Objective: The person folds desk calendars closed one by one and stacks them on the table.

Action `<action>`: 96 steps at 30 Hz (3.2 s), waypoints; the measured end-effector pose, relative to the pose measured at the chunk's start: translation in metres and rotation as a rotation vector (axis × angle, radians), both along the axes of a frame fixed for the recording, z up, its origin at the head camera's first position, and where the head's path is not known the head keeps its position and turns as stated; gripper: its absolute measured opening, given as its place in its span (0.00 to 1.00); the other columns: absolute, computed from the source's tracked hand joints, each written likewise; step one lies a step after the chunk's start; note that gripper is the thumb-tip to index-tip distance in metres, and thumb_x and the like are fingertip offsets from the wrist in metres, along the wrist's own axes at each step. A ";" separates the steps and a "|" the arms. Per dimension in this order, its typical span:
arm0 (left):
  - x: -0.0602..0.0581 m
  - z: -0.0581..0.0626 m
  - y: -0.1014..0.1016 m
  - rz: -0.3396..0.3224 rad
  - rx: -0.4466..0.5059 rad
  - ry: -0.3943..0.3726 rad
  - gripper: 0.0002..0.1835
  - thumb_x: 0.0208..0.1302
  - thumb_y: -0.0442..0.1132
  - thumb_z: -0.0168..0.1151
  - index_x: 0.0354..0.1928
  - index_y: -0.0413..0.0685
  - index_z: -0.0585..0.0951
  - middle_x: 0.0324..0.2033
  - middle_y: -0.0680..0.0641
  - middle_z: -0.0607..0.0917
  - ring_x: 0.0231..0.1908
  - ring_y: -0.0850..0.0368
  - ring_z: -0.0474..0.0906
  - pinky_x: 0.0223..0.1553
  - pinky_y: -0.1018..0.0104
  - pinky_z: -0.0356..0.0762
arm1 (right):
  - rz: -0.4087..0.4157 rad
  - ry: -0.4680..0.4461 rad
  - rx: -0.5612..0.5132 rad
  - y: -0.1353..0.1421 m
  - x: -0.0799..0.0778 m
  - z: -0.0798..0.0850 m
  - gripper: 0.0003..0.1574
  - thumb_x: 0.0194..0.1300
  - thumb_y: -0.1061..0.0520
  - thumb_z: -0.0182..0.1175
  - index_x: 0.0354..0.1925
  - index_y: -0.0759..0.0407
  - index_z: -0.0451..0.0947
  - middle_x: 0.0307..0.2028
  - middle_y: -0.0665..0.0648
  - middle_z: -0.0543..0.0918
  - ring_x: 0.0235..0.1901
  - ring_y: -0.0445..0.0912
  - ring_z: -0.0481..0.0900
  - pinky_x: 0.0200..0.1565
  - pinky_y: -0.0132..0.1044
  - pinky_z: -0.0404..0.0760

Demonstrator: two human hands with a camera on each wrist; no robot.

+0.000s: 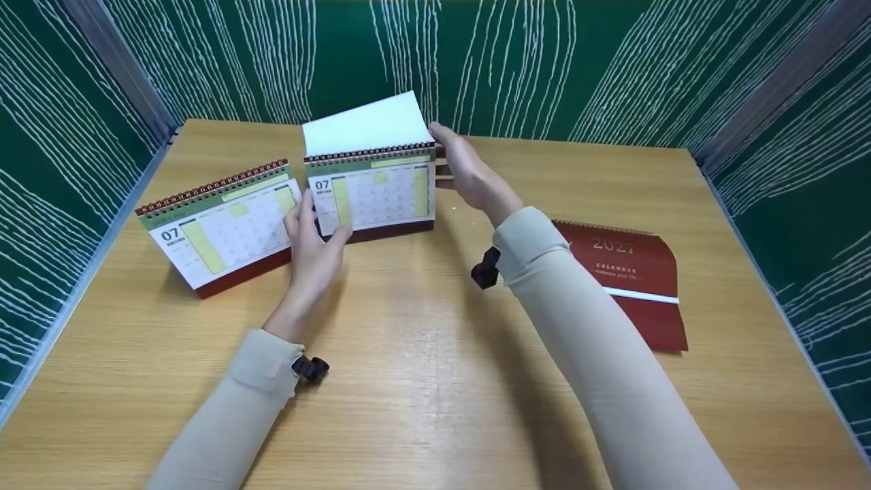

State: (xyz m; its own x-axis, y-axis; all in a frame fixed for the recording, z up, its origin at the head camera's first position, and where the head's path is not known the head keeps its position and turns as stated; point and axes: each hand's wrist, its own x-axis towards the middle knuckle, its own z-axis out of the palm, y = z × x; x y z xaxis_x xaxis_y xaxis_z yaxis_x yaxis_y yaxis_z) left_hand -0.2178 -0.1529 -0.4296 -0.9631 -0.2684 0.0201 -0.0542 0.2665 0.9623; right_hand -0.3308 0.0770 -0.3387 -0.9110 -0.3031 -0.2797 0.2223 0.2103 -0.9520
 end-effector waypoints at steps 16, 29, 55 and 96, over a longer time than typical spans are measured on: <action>0.001 0.003 -0.001 0.015 0.074 -0.012 0.41 0.79 0.50 0.52 0.87 0.55 0.48 0.80 0.44 0.51 0.78 0.50 0.55 0.78 0.52 0.54 | 0.029 0.024 0.024 0.002 0.003 0.009 0.42 0.84 0.30 0.31 0.83 0.46 0.55 0.74 0.56 0.66 0.72 0.52 0.67 0.76 0.48 0.67; 0.004 0.007 -0.004 -0.023 0.096 -0.025 0.36 0.83 0.54 0.38 0.87 0.58 0.46 0.82 0.46 0.48 0.80 0.51 0.51 0.81 0.52 0.45 | 0.040 0.045 0.027 0.005 0.009 0.015 0.41 0.84 0.30 0.30 0.83 0.47 0.56 0.76 0.56 0.65 0.74 0.53 0.65 0.78 0.50 0.63; 0.005 0.006 -0.004 -0.003 0.162 0.002 0.34 0.85 0.59 0.28 0.87 0.61 0.49 0.82 0.50 0.51 0.81 0.58 0.50 0.82 0.58 0.42 | 0.087 0.082 -0.015 0.013 0.023 0.019 0.41 0.84 0.31 0.28 0.86 0.42 0.50 0.82 0.54 0.60 0.77 0.56 0.63 0.79 0.51 0.61; 0.005 0.004 -0.010 0.021 0.287 0.042 0.34 0.86 0.59 0.26 0.84 0.55 0.58 0.78 0.47 0.58 0.75 0.53 0.59 0.76 0.54 0.55 | 0.174 0.122 -0.078 0.025 0.033 0.006 0.45 0.83 0.28 0.23 0.87 0.41 0.39 0.85 0.53 0.50 0.82 0.54 0.54 0.81 0.53 0.55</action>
